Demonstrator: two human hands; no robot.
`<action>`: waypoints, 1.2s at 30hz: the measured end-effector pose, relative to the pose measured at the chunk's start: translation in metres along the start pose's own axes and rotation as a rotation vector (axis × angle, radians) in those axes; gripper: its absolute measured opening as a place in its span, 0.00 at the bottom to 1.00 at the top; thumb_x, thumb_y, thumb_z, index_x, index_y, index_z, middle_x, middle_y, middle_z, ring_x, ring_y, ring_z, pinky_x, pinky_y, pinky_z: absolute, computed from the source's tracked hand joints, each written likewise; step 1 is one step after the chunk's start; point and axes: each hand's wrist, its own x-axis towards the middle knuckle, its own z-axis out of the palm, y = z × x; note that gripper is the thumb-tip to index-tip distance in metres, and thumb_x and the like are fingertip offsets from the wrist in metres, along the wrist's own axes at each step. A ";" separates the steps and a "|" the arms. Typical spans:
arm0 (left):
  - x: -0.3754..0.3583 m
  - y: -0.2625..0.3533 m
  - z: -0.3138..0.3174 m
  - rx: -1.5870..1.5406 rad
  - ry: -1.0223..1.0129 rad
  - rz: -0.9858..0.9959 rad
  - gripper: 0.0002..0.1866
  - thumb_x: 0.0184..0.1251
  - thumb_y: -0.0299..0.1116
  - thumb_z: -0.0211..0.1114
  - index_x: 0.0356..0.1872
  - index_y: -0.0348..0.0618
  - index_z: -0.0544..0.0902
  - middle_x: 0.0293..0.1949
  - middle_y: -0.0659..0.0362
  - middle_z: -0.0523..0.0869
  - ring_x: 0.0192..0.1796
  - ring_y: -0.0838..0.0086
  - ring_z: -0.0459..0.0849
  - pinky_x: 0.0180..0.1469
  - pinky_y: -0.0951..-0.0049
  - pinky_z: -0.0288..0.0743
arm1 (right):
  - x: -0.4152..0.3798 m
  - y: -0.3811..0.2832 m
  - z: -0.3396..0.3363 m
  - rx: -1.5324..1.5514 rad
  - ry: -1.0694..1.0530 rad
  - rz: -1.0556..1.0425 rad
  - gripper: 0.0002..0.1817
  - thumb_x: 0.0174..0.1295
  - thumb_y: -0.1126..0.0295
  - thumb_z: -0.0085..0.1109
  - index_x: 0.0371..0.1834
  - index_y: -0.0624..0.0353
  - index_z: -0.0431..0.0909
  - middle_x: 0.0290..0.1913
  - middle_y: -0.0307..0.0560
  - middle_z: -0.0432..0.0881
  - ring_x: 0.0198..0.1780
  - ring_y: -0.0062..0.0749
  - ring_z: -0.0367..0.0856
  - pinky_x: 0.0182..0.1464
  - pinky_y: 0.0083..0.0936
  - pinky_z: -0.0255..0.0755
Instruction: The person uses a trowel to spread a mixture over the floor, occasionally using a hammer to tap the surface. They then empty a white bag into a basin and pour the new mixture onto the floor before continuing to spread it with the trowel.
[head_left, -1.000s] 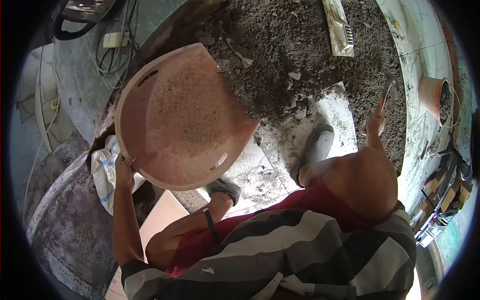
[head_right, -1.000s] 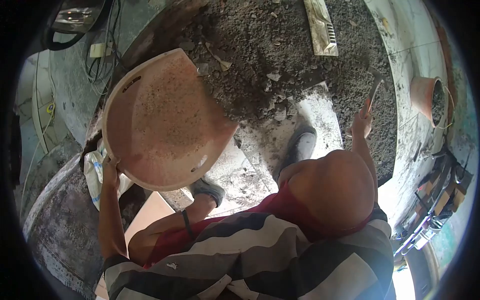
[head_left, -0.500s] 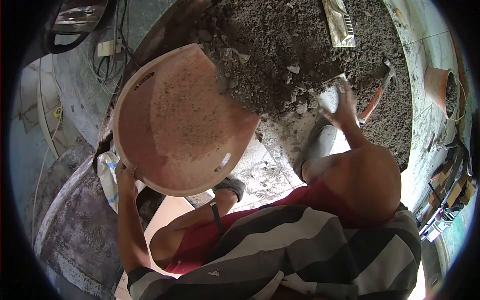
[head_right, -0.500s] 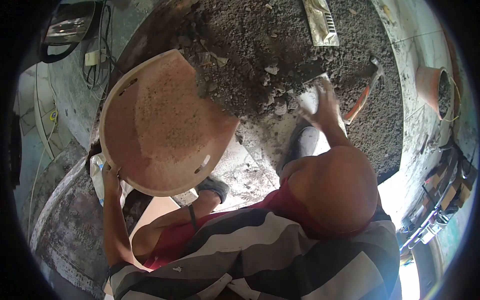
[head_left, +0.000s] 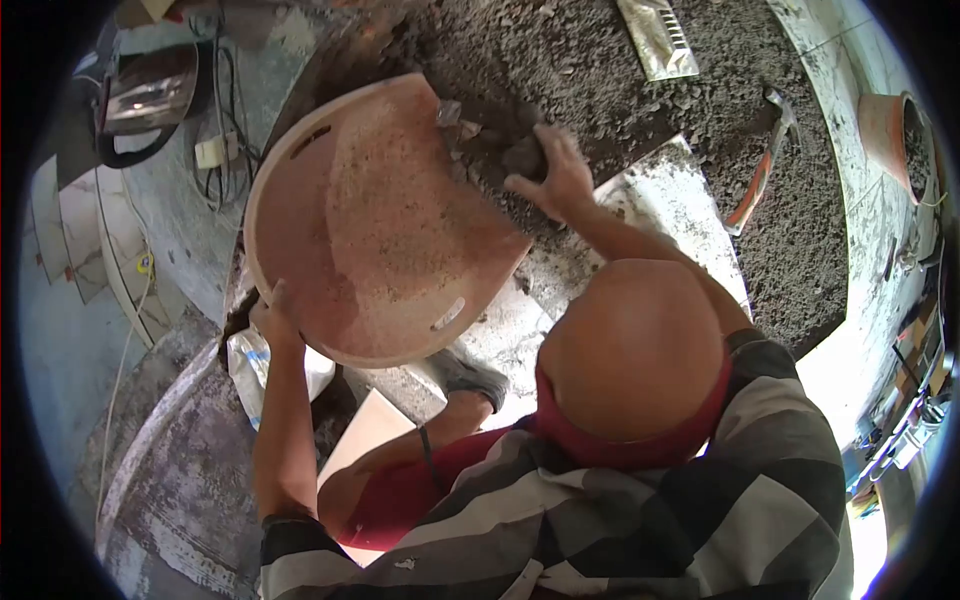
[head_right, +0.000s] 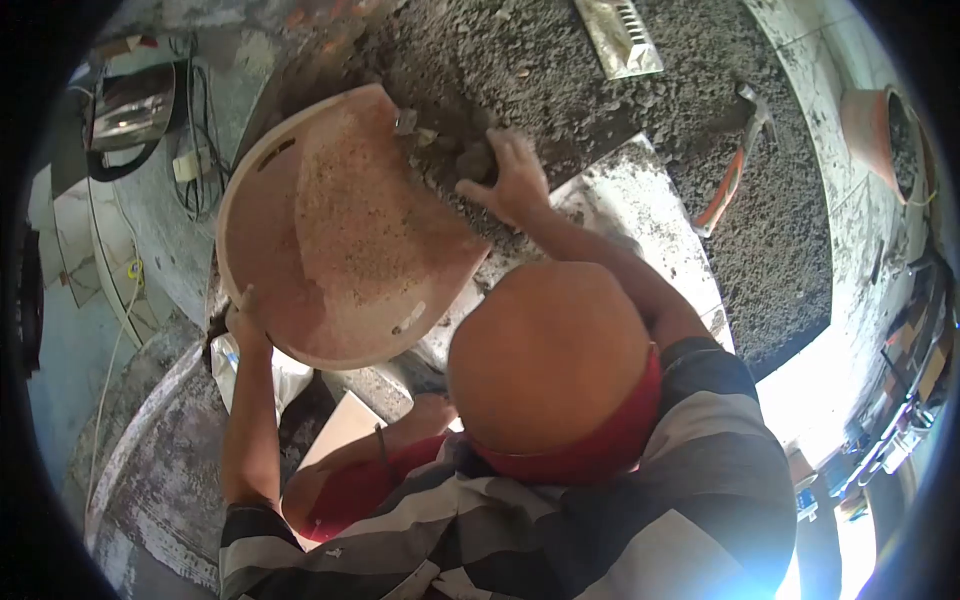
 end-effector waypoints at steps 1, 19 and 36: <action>0.002 -0.010 0.001 -0.038 0.006 -0.048 0.25 0.66 0.35 0.60 0.59 0.26 0.72 0.52 0.48 0.80 0.51 0.60 0.81 0.56 0.63 0.75 | -0.005 -0.003 0.002 0.134 -0.040 -0.003 0.51 0.50 0.43 0.69 0.74 0.52 0.54 0.73 0.60 0.56 0.73 0.53 0.56 0.73 0.43 0.53; 0.020 -0.084 0.001 -0.154 0.079 -0.264 0.23 0.68 0.39 0.60 0.53 0.26 0.75 0.44 0.48 0.83 0.42 0.60 0.85 0.44 0.64 0.81 | -0.007 0.048 -0.055 -0.699 -0.158 0.261 0.42 0.68 0.42 0.42 0.75 0.63 0.47 0.75 0.61 0.49 0.78 0.56 0.39 0.76 0.53 0.36; -0.023 -0.118 -0.012 -0.400 0.000 -0.443 0.20 0.73 0.42 0.53 0.49 0.31 0.78 0.40 0.49 0.82 0.38 0.57 0.83 0.39 0.59 0.80 | 0.158 0.102 -0.168 -0.346 0.366 0.258 0.43 0.59 0.35 0.54 0.61 0.67 0.66 0.52 0.70 0.77 0.54 0.60 0.78 0.53 0.47 0.74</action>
